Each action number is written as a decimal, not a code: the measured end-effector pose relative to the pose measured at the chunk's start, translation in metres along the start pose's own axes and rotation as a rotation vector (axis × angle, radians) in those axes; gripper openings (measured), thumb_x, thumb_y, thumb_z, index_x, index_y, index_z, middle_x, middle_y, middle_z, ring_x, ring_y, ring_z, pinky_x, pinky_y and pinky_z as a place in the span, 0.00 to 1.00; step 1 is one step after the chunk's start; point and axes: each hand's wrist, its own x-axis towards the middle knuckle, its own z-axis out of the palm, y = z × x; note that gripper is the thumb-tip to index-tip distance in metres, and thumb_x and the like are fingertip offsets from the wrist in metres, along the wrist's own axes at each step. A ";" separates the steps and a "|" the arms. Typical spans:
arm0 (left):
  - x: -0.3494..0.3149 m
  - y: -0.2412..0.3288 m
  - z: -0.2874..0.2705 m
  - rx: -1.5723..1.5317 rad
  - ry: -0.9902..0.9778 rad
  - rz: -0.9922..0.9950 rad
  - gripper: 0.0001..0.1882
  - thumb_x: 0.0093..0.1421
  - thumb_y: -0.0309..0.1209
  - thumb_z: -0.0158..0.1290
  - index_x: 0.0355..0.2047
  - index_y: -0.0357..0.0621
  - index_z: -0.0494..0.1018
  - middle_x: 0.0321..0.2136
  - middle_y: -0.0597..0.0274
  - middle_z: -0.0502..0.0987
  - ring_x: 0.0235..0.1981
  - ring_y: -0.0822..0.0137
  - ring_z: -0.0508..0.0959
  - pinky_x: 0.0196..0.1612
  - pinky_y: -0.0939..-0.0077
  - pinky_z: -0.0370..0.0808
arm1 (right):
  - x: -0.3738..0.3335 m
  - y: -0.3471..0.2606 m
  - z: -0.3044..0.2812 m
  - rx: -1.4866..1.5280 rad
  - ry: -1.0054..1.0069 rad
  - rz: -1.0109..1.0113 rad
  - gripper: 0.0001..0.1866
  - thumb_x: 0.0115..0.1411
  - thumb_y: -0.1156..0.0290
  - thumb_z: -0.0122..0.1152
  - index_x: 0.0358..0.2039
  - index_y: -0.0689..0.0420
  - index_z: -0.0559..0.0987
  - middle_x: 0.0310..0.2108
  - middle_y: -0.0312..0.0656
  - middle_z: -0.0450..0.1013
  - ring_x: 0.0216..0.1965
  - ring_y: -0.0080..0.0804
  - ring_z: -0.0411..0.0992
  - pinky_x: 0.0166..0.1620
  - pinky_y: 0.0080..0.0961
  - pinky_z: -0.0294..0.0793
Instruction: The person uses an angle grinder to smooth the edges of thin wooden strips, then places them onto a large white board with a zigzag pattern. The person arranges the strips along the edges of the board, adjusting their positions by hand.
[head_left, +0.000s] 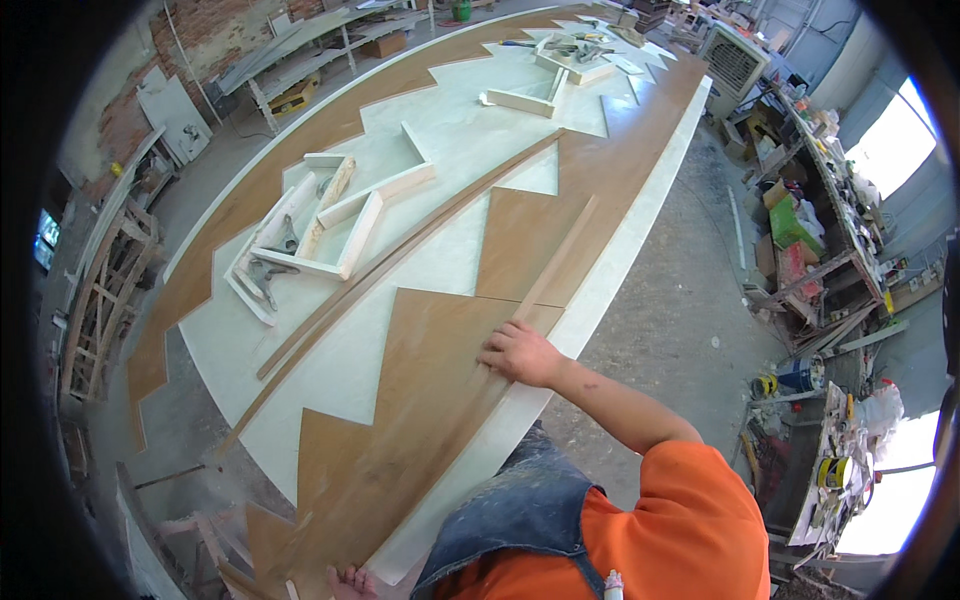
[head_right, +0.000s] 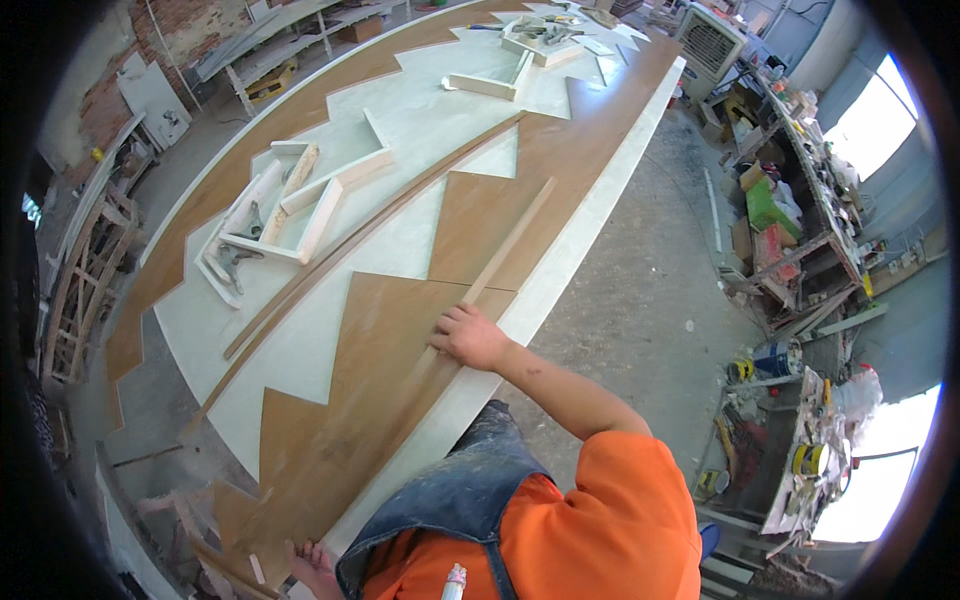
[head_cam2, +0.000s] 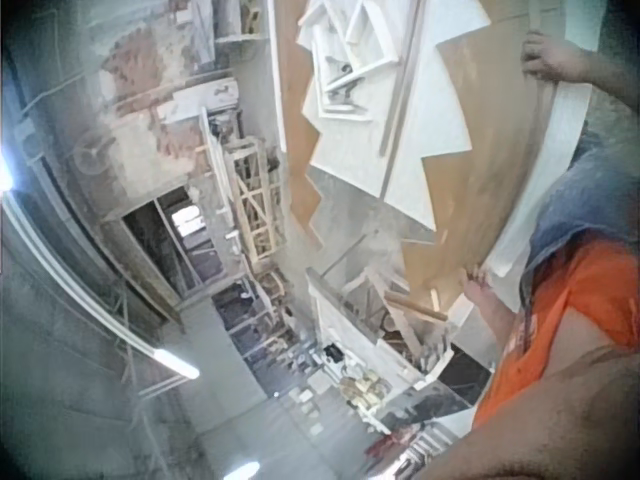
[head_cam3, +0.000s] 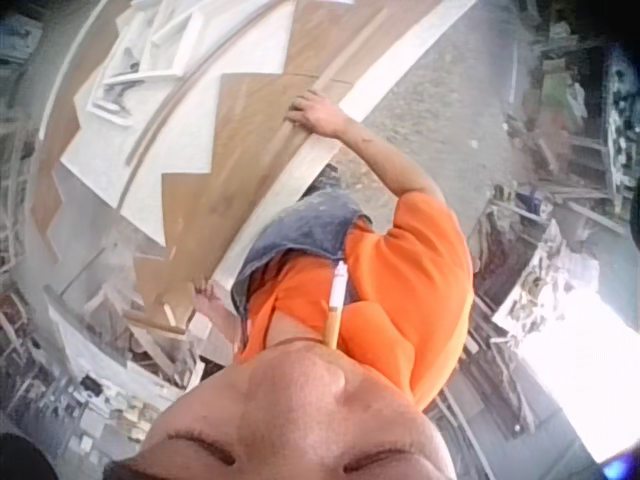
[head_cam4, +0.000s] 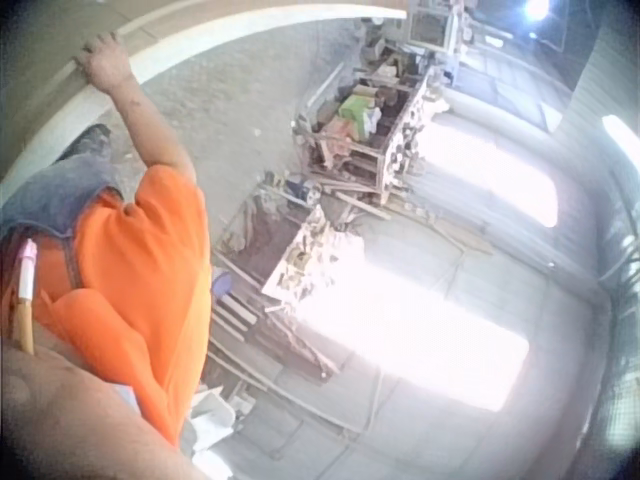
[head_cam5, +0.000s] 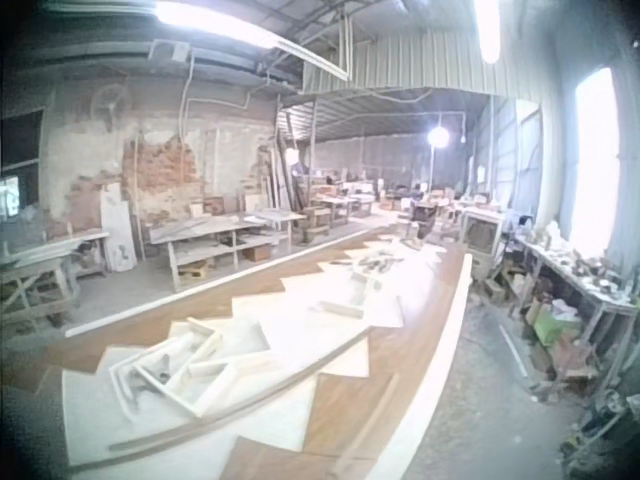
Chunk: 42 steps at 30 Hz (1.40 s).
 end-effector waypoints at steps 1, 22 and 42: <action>-0.003 0.004 0.011 0.016 -0.022 -0.031 0.13 0.65 0.45 0.58 0.32 0.52 0.71 0.23 0.69 0.74 0.20 0.74 0.72 0.19 0.80 0.68 | 0.006 0.005 -0.001 -0.015 -0.036 0.014 0.17 0.55 0.64 0.65 0.47 0.47 0.82 0.45 0.36 0.74 0.53 0.39 0.69 0.60 0.40 0.66; 0.017 -0.014 -0.058 -0.581 0.395 -0.045 0.36 0.64 0.45 0.53 0.67 0.37 0.60 0.64 0.48 0.64 0.61 0.50 0.70 0.61 0.47 0.70 | -0.040 0.031 0.006 0.830 0.615 1.402 0.28 0.58 0.83 0.55 0.61 0.72 0.71 0.36 0.41 0.76 0.28 0.25 0.72 0.28 0.22 0.72; 0.048 0.021 -0.002 -0.490 0.275 0.021 0.26 0.72 0.38 0.38 0.65 0.40 0.66 0.65 0.53 0.67 0.66 0.50 0.67 0.69 0.48 0.64 | -0.029 0.020 0.003 1.063 0.861 1.435 0.22 0.54 0.89 0.53 0.50 0.67 0.80 0.24 0.26 0.61 0.25 0.16 0.60 0.29 0.17 0.63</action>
